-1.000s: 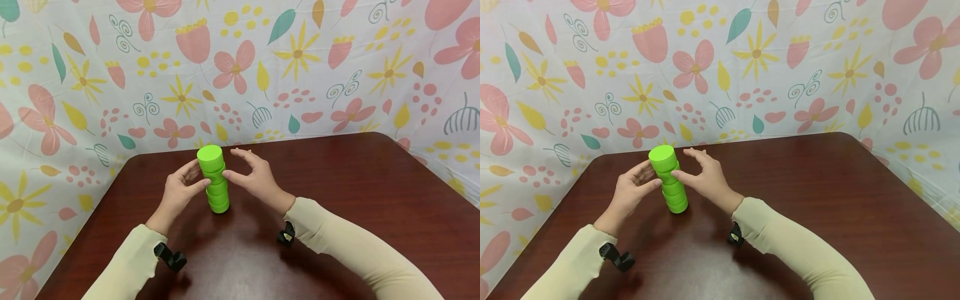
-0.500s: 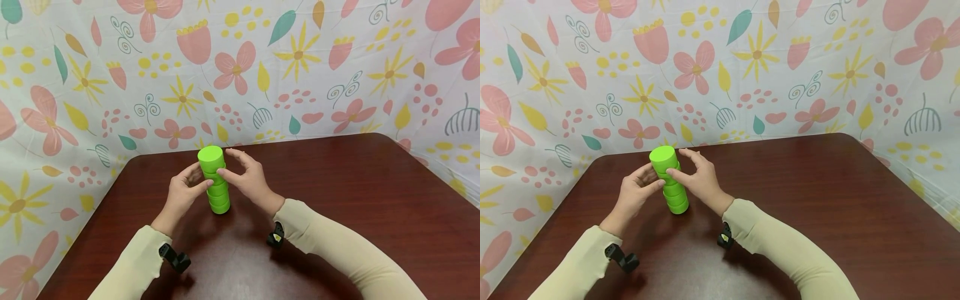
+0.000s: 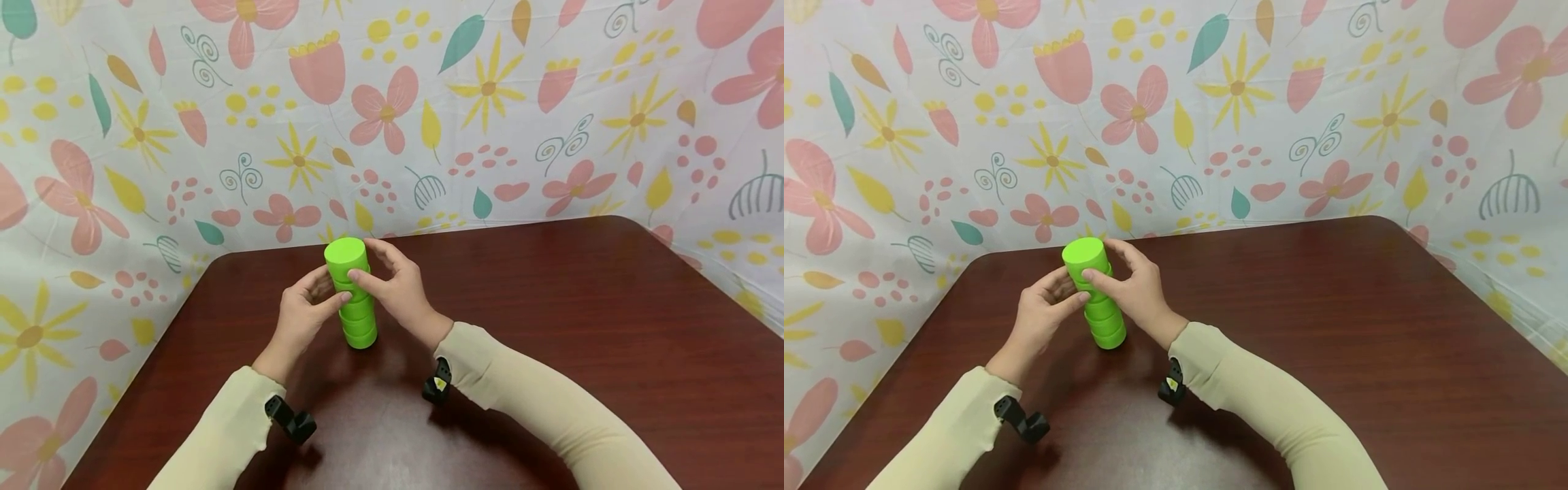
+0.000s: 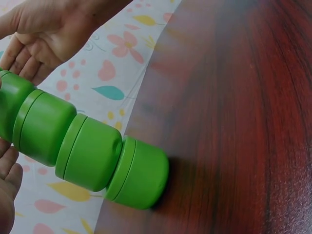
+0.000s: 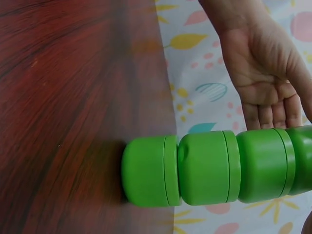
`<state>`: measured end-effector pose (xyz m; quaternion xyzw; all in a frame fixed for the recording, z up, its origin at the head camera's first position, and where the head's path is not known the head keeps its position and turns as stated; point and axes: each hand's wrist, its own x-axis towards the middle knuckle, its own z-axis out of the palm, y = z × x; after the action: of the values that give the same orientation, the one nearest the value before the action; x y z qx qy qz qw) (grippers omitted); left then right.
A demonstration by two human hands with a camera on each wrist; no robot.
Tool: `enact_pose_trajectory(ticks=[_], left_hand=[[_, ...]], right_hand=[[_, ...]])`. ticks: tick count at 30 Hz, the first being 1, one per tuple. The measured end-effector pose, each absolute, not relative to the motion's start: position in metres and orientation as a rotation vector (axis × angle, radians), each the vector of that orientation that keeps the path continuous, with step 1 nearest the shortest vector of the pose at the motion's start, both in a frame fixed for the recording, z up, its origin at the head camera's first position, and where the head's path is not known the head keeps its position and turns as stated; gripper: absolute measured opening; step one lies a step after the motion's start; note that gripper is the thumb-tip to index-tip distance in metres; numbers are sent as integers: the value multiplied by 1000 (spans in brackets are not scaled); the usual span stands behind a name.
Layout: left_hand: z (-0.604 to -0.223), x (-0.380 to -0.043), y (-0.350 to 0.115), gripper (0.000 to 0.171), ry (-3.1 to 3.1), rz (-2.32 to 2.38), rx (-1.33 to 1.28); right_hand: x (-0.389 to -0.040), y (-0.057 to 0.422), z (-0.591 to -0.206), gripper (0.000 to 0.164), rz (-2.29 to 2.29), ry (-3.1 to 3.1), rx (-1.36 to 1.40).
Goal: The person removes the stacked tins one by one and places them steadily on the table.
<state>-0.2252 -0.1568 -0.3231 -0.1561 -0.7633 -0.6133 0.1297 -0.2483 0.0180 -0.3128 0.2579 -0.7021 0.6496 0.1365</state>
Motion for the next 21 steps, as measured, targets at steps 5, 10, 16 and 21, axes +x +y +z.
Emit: enact_pose_trajectory(ticks=[5, 10, 16, 21], left_hand=[[-324, -227, -156, 49, -2222, -1780, -444], [-325, -227, -155, 48, -2209, -1809, -432], [-326, -228, -154, 48, -2187, -1843, -442], [-328, -230, -155, 48, -2160, -1871, -460]], right_hand=[[-251, 16, -312, 49, 1960, -1996, 753], [-254, 14, -313, 46, 2044, -1960, 758], [-256, 13, -313, 46, 2088, -1939, 783], [-257, 12, -312, 49, 2139, -1913, 814]])
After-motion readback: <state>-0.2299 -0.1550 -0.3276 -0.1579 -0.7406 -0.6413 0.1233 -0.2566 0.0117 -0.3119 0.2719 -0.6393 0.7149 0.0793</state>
